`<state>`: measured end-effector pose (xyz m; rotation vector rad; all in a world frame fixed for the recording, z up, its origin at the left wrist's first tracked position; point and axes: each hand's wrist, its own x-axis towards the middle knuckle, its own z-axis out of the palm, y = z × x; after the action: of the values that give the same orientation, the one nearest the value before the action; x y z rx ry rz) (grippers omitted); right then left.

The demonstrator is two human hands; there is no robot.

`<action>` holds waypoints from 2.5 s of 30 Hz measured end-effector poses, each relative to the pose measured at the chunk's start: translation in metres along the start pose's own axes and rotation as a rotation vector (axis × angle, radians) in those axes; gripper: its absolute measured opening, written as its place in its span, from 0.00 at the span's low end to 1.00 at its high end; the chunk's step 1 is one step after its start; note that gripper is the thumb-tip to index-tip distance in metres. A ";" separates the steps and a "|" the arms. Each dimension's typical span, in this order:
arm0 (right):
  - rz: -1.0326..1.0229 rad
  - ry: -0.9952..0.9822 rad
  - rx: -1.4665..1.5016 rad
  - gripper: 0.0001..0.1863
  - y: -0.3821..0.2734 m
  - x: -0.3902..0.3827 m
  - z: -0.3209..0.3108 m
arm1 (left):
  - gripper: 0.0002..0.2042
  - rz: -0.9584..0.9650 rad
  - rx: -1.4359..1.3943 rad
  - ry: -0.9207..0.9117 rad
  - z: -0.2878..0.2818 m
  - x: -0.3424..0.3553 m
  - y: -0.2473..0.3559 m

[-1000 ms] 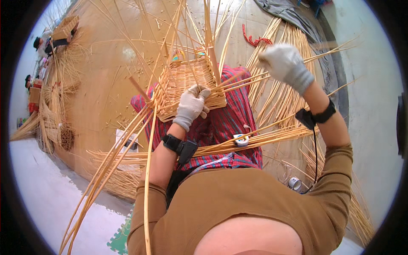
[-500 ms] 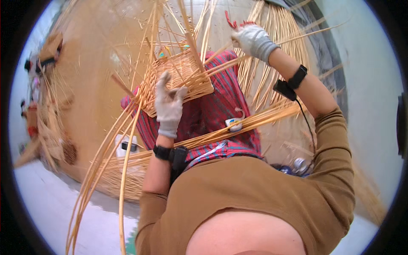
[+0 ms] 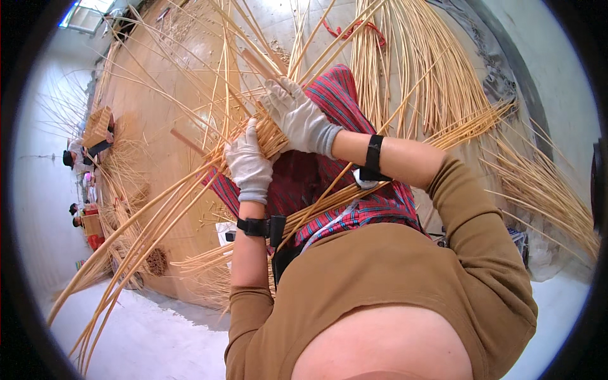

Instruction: Weaving a rectangular wicker basket from long willow or rattan strands.

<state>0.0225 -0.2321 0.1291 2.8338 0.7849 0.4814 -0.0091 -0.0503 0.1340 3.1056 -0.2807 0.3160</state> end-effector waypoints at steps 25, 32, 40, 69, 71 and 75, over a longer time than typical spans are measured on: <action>0.105 0.061 0.027 0.27 -0.005 -0.005 -0.003 | 0.20 0.113 -0.027 0.394 -0.008 -0.079 -0.059; 0.074 -0.036 0.262 0.47 -0.005 -0.020 0.007 | 0.19 -0.082 -0.092 0.399 0.028 -0.079 -0.077; -0.371 -0.245 1.040 0.16 -0.011 -0.090 -0.025 | 0.17 -0.318 -0.770 0.300 0.035 -0.083 -0.088; -0.080 0.315 0.512 0.17 -0.118 0.080 0.029 | 0.07 -0.548 -1.126 0.533 -0.029 -0.056 -0.101; -0.040 0.330 0.599 0.14 -0.120 0.079 0.022 | 0.07 -0.628 -1.119 0.492 -0.032 -0.061 -0.100; -0.056 0.278 0.565 0.14 -0.117 0.075 0.028 | 0.06 -0.480 -0.876 0.391 -0.025 -0.083 -0.083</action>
<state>0.0375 -0.0958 0.0948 3.2811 1.2172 0.7613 -0.0793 0.0463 0.1425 2.0999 0.2664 0.5744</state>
